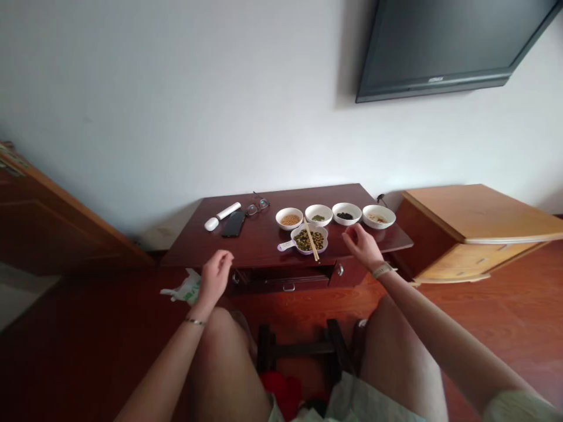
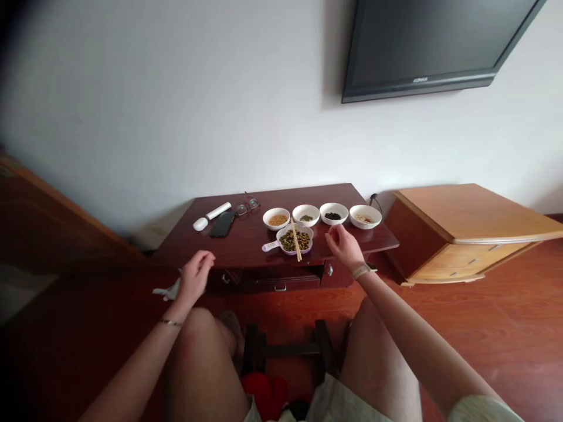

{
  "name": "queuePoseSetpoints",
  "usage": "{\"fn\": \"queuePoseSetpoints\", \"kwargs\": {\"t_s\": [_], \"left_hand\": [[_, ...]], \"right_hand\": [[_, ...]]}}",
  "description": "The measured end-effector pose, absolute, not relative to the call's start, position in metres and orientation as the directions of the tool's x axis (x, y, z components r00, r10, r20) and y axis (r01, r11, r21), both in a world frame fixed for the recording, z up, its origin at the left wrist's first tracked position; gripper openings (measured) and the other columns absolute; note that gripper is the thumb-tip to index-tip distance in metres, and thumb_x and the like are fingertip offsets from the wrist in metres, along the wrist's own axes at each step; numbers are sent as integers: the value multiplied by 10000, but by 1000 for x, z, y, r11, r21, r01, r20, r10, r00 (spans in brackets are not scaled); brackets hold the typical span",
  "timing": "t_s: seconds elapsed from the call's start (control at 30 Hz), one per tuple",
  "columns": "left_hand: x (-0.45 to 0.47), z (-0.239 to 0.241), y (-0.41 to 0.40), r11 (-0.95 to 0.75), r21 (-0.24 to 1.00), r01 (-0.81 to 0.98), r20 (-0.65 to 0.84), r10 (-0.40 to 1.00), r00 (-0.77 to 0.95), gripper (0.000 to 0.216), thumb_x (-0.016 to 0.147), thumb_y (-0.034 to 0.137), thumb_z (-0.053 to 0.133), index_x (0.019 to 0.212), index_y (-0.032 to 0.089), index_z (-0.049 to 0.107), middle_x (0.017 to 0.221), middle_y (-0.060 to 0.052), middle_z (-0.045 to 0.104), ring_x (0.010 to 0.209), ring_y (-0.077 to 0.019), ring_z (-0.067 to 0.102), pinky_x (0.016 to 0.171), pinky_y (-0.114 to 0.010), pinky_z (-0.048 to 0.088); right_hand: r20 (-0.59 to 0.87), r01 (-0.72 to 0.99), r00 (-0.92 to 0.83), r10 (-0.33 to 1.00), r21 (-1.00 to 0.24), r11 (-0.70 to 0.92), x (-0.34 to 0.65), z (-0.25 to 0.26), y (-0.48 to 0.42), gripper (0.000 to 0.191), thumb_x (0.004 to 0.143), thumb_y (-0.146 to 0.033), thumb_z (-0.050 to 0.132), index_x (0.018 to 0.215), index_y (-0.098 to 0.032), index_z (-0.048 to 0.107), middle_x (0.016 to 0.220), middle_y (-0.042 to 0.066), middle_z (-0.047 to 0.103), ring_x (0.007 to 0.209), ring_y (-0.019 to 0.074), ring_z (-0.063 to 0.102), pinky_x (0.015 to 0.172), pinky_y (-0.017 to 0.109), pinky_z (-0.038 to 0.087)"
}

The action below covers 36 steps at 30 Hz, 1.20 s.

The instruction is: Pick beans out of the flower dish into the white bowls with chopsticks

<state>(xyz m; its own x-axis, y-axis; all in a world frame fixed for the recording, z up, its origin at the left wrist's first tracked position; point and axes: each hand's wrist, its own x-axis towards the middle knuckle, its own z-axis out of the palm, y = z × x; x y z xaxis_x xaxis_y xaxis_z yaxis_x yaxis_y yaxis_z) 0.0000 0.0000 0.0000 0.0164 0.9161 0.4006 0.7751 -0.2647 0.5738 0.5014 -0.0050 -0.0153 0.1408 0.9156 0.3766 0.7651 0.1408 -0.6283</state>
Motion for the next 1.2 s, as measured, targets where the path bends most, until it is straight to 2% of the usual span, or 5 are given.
{"fn": "queuePoseSetpoints", "kwargs": {"t_s": [0.13, 0.3, 0.47, 0.73, 1.2], "left_hand": [[75, -15, 55, -285, 434, 855, 328, 934, 144, 297, 1086, 427, 496, 929, 223, 645, 942, -50, 725, 901, -176, 673, 889, -282, 514], [111, -39, 88, -203, 300, 932, 253, 959, 128, 257, 1092, 373, 541, 991, 173, 666, 996, -56, 713, 936, -177, 670, 926, -338, 541], [118, -41, 96, -155, 200, 967, 222, 969, 110, 295, 1112, 369, 471, 1070, 176, 689, 1080, -106, 734, 1016, -216, 698, 953, -370, 551], [122, -36, 98, -101, 127, 987, 133, 988, 84, 399, 1073, 533, 622, 1184, 161, 711, 1156, -76, 736, 1070, -194, 709, 1029, -426, 600], [132, -28, 89, -19, 72, 997, 49, 999, 15, 382, 1061, 486, 666, 1282, 176, 704, 1302, -102, 714, 1169, -210, 703, 1060, -443, 621]], "right_hand": [[248, 820, 209, 946, -572, -32, 492, -40, 34, 375, 1073, -488, 535, 894, -178, 650, 826, 73, 705, 751, 175, 617, 753, 285, 446], [145, 860, 293, 945, -471, -195, 492, -54, 51, 413, 1077, -545, 591, 1013, -152, 702, 947, 48, 714, 861, 157, 660, 886, 345, 551], [109, 879, 338, 935, -391, -272, 487, -56, 58, 453, 1087, -577, 562, 1074, -153, 723, 1002, 70, 732, 945, 181, 693, 959, 393, 567], [94, 885, 360, 928, -348, -308, 483, -50, 51, 486, 1106, -585, 516, 1158, -151, 728, 1073, 90, 748, 998, 195, 711, 981, 411, 571], [109, 904, 314, 943, -339, -261, 485, -48, 43, 455, 1098, -568, 563, 1177, -149, 721, 1096, 85, 741, 1007, 185, 713, 990, 414, 593]]}}
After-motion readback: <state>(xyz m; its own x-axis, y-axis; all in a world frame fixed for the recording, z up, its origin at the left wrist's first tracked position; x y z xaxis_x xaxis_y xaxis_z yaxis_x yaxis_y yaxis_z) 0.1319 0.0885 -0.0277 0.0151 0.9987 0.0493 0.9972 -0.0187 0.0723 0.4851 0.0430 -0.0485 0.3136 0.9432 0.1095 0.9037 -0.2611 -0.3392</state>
